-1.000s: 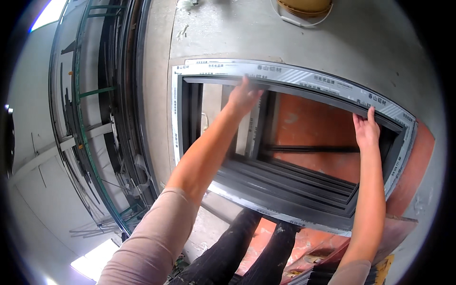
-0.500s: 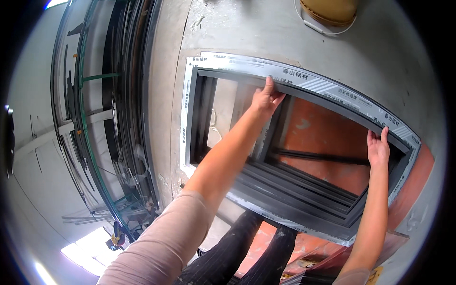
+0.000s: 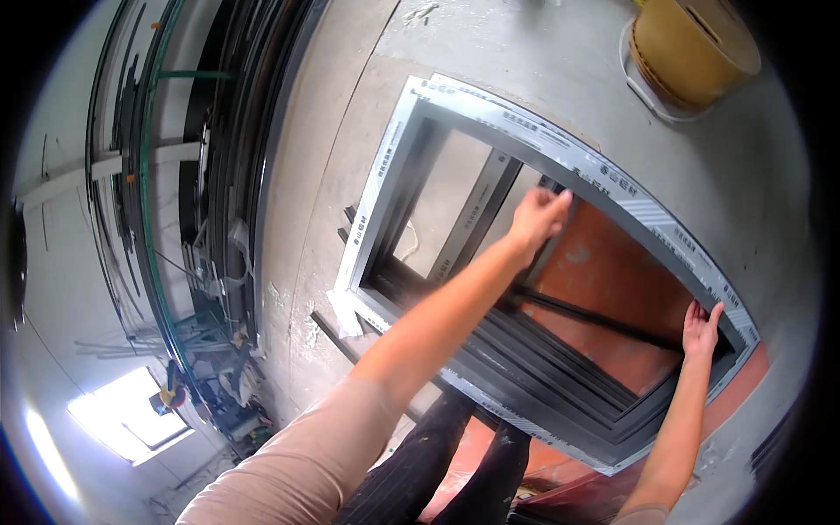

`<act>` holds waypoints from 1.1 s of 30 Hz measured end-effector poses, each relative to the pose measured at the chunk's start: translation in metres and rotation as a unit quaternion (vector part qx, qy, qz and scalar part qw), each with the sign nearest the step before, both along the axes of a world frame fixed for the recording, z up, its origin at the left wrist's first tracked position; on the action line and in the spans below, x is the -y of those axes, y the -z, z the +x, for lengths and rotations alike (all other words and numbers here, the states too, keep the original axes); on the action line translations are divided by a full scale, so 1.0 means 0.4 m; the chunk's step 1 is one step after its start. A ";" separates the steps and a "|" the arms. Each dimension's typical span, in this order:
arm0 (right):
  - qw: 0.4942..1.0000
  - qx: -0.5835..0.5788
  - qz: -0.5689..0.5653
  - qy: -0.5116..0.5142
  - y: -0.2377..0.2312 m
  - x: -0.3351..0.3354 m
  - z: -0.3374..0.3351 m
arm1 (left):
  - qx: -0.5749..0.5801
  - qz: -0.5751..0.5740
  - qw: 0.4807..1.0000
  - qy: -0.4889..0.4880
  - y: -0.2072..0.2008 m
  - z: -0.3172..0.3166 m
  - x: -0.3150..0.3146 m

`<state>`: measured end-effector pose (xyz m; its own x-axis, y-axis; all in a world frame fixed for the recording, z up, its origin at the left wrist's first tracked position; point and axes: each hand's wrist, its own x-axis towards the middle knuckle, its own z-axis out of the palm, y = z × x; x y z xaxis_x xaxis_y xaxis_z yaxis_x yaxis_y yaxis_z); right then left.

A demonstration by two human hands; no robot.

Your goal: The person cuts metal profiles using a saw machine after entering settings on its touchscreen monitor, carries the profiles across the workshop, and inserts them into window frames by hand.

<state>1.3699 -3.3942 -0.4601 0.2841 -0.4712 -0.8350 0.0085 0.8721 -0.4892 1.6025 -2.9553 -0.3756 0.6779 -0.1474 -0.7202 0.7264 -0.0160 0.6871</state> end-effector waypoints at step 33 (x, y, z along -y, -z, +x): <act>0.223 -0.179 -0.656 -0.698 -0.247 -0.782 0.671 | -0.140 0.271 0.951 -0.055 -0.180 -0.906 -0.452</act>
